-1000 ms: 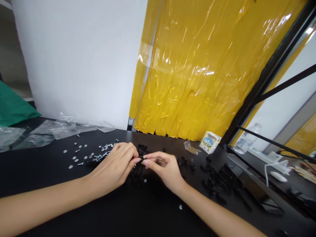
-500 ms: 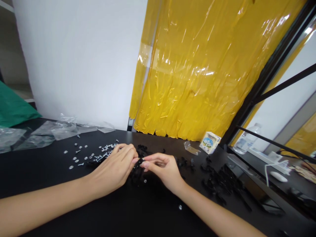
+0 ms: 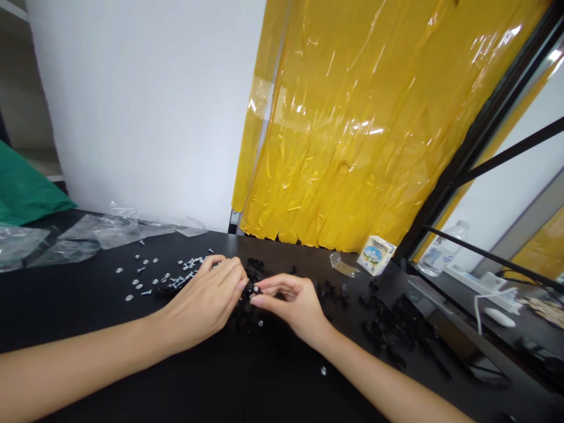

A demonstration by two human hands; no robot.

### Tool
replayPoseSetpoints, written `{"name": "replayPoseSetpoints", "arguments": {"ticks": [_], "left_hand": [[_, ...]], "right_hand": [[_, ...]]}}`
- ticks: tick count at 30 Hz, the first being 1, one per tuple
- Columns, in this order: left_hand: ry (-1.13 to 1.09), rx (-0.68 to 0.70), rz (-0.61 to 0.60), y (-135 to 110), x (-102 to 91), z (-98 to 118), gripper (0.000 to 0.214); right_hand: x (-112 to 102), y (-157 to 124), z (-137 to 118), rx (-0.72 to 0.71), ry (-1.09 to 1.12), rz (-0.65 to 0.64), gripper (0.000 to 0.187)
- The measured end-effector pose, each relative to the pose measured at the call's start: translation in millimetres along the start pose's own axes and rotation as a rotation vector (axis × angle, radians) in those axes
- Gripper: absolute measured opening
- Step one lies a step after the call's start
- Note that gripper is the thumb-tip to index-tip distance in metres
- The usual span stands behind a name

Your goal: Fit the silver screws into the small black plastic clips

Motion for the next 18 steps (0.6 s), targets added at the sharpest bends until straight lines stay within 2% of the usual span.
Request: {"name": "replayPoseSetpoints", "arguments": {"ticks": [6,12,18], "left_hand": [[-0.1,-0.062,-0.019,1.7,-1.1,-2.3,0.024],[-0.379,-0.223,-0.052,1.5,-0.9,-9.0,0.022],[-0.419,-0.21,-0.06,1.4,-2.0,-6.8,0.019]], "right_hand": [[2.2,-0.5,-2.4,-0.039,-0.052,-0.039,0.017],[-3.1,2.3,-0.2,0.034,0.059,0.043,0.023],[-6.1,5.5,2.8,0.078,0.141,0.058,0.025]]}}
Point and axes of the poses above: each hand's wrist, its own y-axis towards the middle knuckle, its own x-axis out of the palm, z = x × y, the point moved 6 cm from there along y, towards the middle knuckle, and after that the axes turned 3 degrees about z, right-handed, at the moved point
